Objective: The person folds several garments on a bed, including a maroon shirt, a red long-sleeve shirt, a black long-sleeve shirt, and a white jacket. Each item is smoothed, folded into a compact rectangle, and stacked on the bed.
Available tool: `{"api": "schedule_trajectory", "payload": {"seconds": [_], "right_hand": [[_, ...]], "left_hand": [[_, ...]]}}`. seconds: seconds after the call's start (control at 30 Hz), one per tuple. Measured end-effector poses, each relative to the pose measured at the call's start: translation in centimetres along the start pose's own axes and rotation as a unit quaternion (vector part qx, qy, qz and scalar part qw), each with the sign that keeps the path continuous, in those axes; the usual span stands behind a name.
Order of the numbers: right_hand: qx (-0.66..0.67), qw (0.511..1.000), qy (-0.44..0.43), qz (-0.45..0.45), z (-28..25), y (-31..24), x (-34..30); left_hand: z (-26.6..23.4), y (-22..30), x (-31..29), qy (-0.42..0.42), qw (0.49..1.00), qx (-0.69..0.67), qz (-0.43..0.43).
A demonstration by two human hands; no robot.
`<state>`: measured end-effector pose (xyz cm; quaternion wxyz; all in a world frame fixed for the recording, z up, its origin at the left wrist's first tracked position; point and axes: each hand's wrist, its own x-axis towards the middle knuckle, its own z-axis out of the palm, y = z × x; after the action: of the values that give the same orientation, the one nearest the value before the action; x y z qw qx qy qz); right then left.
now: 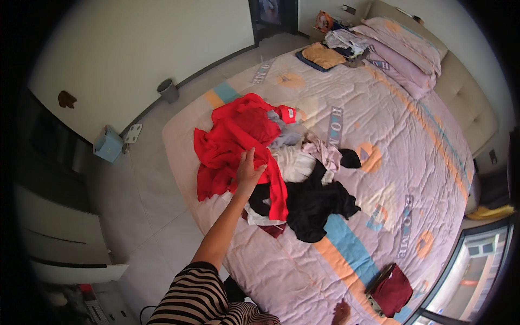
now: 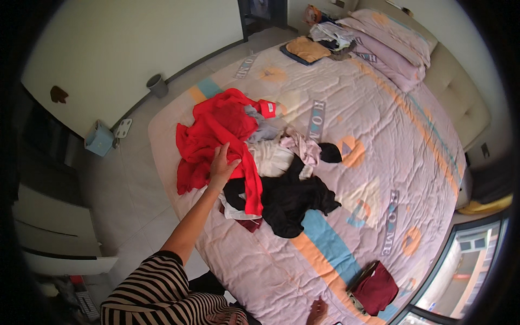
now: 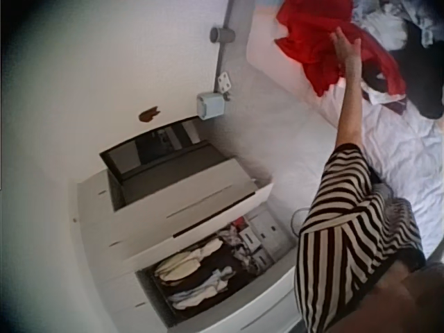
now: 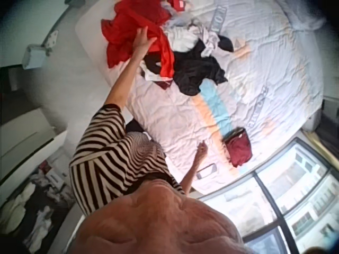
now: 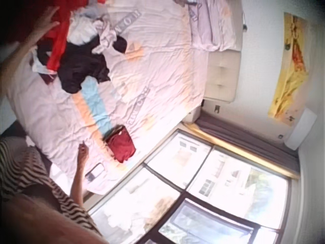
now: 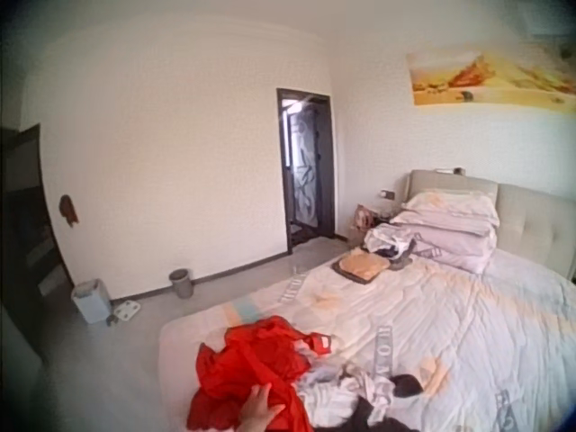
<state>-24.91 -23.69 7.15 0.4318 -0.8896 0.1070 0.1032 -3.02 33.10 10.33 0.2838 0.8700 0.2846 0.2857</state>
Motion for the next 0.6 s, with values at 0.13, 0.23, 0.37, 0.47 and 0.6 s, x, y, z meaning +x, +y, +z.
{"api": "schedule_trajectory", "payload": {"seconds": [0.13,0.23,0.37,0.47,0.6], "right_hand": [[0.035,0.997,-0.050,0.039,3.7,-6.2,-2.2],[0.023,0.996,-0.077,0.046,6.1,-11.5,-1.1],[0.205,0.961,-0.091,0.159,9.4,-21.0,0.3],[0.389,0.872,-0.199,0.219,13.7,-26.0,1.1],[0.505,0.774,-0.299,0.238,16.1,-25.4,-0.3]], "left_hand": [[-1.7,-6.5,2.5,-0.127,0.981,0.145,-0.021],[-4.6,-8.1,1.7,-0.140,0.989,0.037,0.018],[-11.3,-1.0,-3.7,-0.175,0.966,-0.185,0.052],[-16.3,6.0,-9.6,-0.275,0.907,-0.273,0.167],[-18.5,10.6,-20.0,-0.506,0.744,-0.397,0.182]]}}
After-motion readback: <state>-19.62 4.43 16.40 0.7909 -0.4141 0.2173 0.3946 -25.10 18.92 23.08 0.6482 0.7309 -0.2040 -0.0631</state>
